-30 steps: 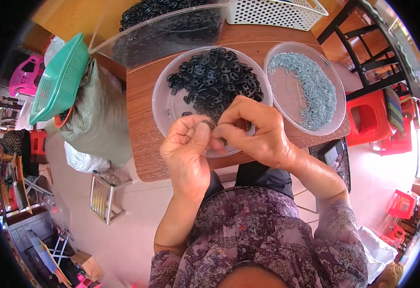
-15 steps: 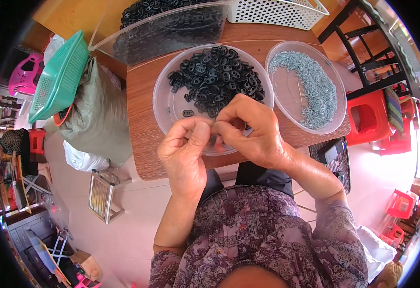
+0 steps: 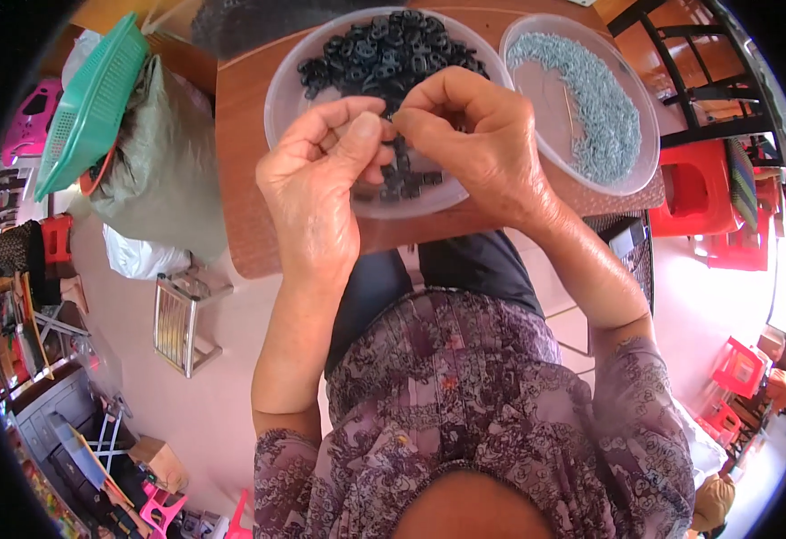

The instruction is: The person assembles cord locks by hand, picking up plastic pieces and small springs from trays and fitting the parts together.

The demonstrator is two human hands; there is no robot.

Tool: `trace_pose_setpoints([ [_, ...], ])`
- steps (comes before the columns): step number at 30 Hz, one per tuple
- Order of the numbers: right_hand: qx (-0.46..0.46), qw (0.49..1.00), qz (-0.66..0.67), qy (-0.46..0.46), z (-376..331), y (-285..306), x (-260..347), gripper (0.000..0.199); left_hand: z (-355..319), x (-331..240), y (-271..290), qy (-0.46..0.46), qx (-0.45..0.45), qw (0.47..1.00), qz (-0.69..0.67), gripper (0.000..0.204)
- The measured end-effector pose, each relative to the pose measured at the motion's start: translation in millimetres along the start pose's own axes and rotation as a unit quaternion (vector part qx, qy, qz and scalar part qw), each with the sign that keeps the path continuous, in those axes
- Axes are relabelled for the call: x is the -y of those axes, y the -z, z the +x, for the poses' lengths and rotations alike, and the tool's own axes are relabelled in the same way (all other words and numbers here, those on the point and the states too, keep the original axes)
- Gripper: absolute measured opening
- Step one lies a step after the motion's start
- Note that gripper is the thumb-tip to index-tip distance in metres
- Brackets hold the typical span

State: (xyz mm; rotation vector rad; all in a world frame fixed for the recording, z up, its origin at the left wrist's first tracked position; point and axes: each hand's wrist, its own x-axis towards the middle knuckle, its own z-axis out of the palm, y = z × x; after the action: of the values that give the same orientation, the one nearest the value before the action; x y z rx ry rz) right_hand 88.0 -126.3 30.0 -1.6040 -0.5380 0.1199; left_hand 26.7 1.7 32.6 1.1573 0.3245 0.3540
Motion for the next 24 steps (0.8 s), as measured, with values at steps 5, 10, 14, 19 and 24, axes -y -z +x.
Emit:
trace_pose_setpoints([
  [5,0.056,0.998,-0.015,0.014,-12.2,-5.6,11.9,0.008,-12.0,-2.4,9.2,-0.024,0.022,0.999,-0.003,0.009],
  [10,0.038,0.993,-0.033,0.104,-15.4,-11.3,15.3,0.006,-16.6,-11.2,7.9,-0.042,0.026,0.998,-0.04,0.009],
  [14,0.048,0.991,-0.063,0.111,-21.5,1.6,25.5,0.006,-22.4,-18.8,-1.0,-0.054,0.037,0.998,-0.019,0.012],
  [19,0.046,0.978,-0.111,0.168,-31.2,4.6,20.6,0.008,-29.3,-14.8,-2.6,-0.031,0.045,0.998,-0.004,0.027],
  [24,0.058,0.971,-0.129,0.192,-50.3,7.3,9.0,0.009,-43.6,-5.0,5.3,0.03,0.056,0.997,0.037,0.026],
])
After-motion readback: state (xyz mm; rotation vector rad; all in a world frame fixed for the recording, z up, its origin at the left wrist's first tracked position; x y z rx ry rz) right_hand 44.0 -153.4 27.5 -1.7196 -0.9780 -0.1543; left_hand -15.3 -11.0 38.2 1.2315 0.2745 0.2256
